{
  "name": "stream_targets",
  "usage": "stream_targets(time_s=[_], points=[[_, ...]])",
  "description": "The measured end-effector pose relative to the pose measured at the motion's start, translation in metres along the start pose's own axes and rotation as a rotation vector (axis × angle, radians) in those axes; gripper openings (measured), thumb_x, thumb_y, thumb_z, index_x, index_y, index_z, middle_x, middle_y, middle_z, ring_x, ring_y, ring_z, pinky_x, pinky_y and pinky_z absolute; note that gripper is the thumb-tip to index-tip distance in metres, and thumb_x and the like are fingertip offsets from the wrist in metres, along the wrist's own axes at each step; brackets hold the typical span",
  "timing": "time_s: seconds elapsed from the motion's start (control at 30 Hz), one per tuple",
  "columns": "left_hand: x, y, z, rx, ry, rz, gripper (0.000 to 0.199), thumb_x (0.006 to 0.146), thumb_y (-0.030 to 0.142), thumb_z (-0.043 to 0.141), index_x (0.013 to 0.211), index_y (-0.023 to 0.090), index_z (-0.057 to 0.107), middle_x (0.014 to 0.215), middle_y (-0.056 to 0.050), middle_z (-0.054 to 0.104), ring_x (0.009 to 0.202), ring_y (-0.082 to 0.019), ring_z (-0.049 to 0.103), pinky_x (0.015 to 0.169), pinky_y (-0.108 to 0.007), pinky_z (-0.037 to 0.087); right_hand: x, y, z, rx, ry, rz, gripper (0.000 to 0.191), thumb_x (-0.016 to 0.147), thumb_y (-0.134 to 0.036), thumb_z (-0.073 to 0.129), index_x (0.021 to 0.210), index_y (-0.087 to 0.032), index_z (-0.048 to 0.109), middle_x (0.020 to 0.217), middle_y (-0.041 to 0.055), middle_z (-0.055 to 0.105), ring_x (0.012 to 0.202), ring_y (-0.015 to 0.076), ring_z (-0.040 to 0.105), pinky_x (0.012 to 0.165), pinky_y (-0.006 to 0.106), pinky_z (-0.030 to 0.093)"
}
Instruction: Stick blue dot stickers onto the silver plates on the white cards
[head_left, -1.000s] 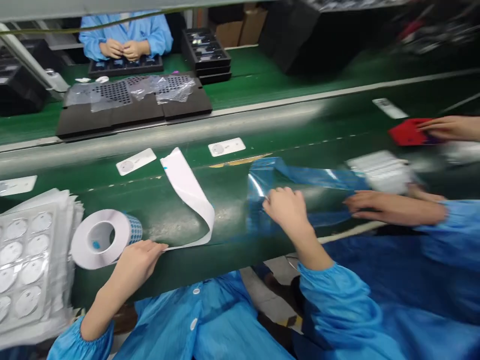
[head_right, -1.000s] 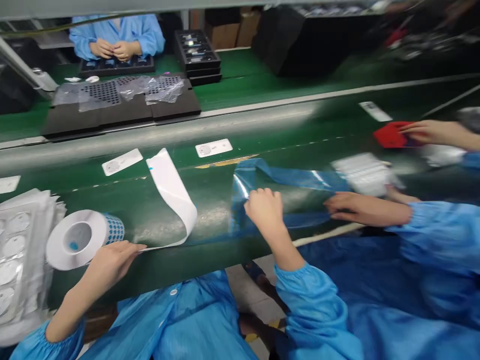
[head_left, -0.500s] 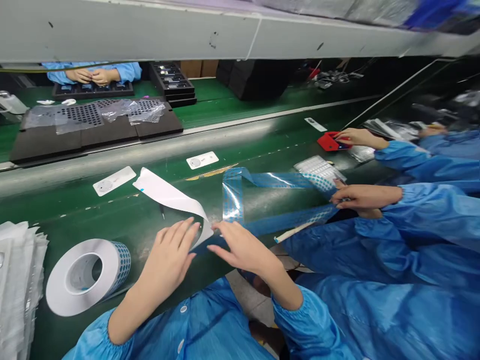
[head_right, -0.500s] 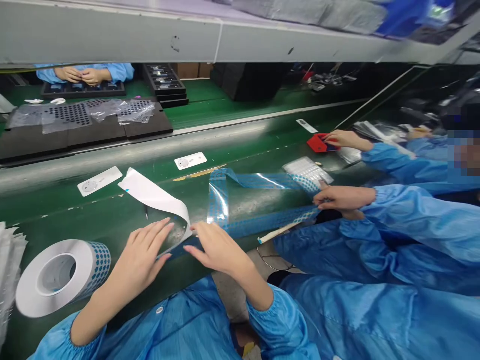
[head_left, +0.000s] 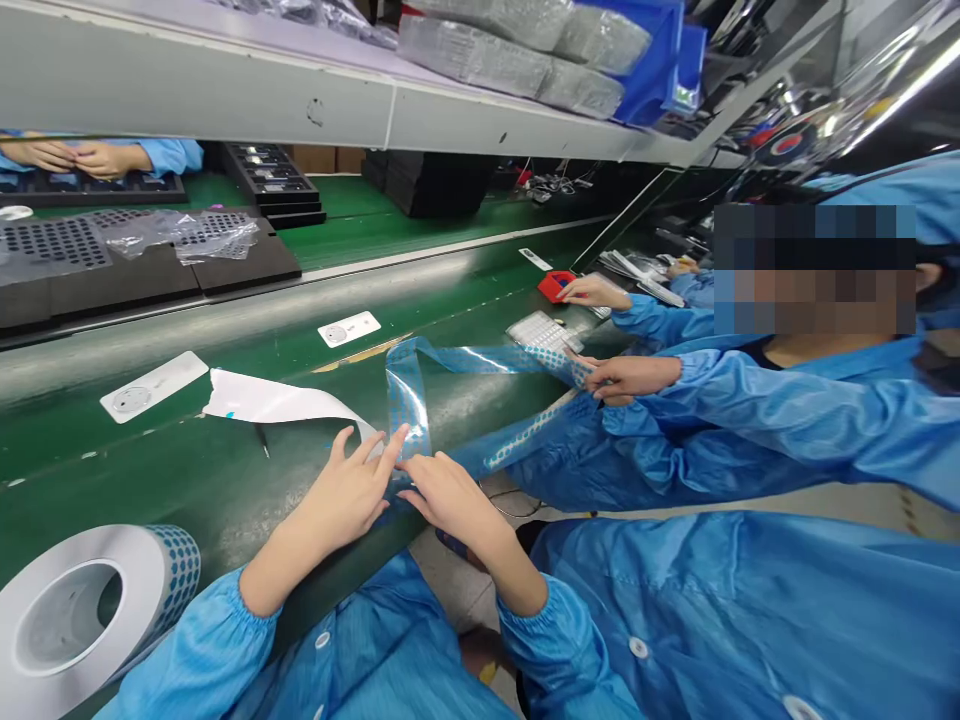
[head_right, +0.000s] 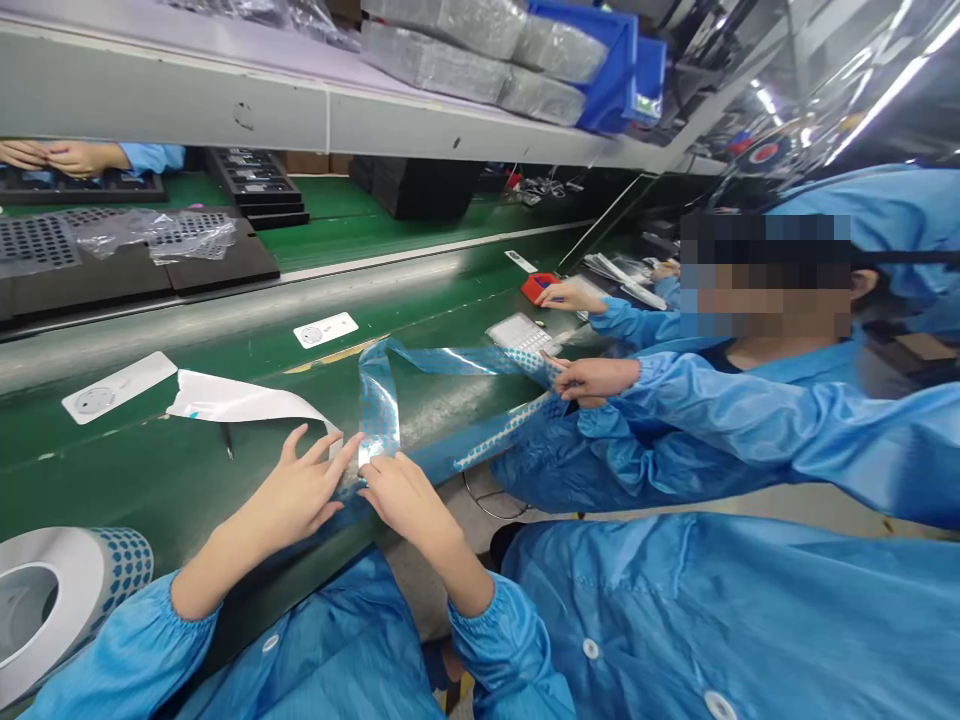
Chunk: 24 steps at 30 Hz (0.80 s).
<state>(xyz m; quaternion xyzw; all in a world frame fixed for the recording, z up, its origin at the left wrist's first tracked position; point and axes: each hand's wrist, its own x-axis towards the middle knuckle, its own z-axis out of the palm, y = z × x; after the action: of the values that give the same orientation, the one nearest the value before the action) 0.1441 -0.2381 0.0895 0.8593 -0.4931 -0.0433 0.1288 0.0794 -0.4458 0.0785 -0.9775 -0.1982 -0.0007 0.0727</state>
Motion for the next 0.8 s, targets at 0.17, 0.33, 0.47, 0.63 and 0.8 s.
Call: stream_targets(time_s=[0.17, 0.33, 0.47, 0.63, 0.8], points=[[-0.017, -0.011, -0.004, 0.038, -0.040, -0.037, 0.032, 0.084, 0.027, 0.083, 0.112, 0.018, 0.071, 0.102, -0.013, 0.078, 0.150, -0.041, 0.041, 0.123, -0.076, 0.005, 0.003, 0.006, -0.008, -0.029, 0.002, 0.007, 0.013, 0.105, -0.023, 0.065, 0.093, -0.020, 0.069, 0.089, 0.0032, 0.069, 0.078, 0.0206, 0.062, 0.073, 0.034, 0.041], [-0.059, -0.025, -0.009, -0.053, -0.141, -0.213, 0.006, 0.093, 0.027, 0.074, 0.093, 0.021, 0.072, 0.094, -0.009, 0.078, 0.138, -0.038, 0.050, 0.119, -0.076, 0.017, 0.003, 0.036, -0.008, -0.001, 0.060, 0.017, 0.025, 0.109, -0.019, 0.052, 0.092, -0.019, 0.070, 0.086, 0.0060, 0.068, 0.076, 0.0209, 0.059, 0.073, 0.035, 0.037], [-0.073, -0.031, -0.010, -0.112, -0.115, -0.349, 0.031, 0.100, 0.016, 0.057, 0.127, 0.025, 0.068, 0.115, -0.011, 0.075, 0.131, -0.035, 0.054, 0.116, -0.075, 0.025, 0.009, 0.053, 0.001, 0.038, 0.166, 0.086, 0.027, 0.112, -0.029, 0.044, 0.108, -0.017, 0.068, 0.099, 0.0108, 0.068, 0.085, 0.0254, 0.063, 0.077, 0.037, 0.043], [-0.066, -0.032, -0.006, -0.110, -0.063, -0.426, 0.039, 0.094, 0.013, 0.057, 0.128, 0.029, 0.066, 0.119, -0.009, 0.072, 0.127, -0.037, 0.052, 0.114, -0.077, 0.026, 0.009, 0.034, -0.002, 0.223, 0.377, 0.106, 0.036, 0.113, -0.034, 0.037, 0.114, -0.021, 0.070, 0.106, 0.0124, 0.061, 0.103, 0.0293, 0.057, 0.090, 0.043, 0.047], [-0.059, -0.028, 0.001, -0.004, 0.031, -0.393, 0.019, 0.090, 0.024, 0.070, 0.109, 0.025, 0.071, 0.156, -0.014, 0.048, 0.155, -0.050, 0.018, 0.116, -0.083, 0.015, 0.000, -0.010, 0.010, 0.408, 0.573, -0.005, 0.032, 0.110, -0.026, 0.044, 0.114, -0.023, 0.076, 0.081, 0.0057, 0.059, 0.078, 0.0237, 0.056, 0.075, 0.040, 0.046]])
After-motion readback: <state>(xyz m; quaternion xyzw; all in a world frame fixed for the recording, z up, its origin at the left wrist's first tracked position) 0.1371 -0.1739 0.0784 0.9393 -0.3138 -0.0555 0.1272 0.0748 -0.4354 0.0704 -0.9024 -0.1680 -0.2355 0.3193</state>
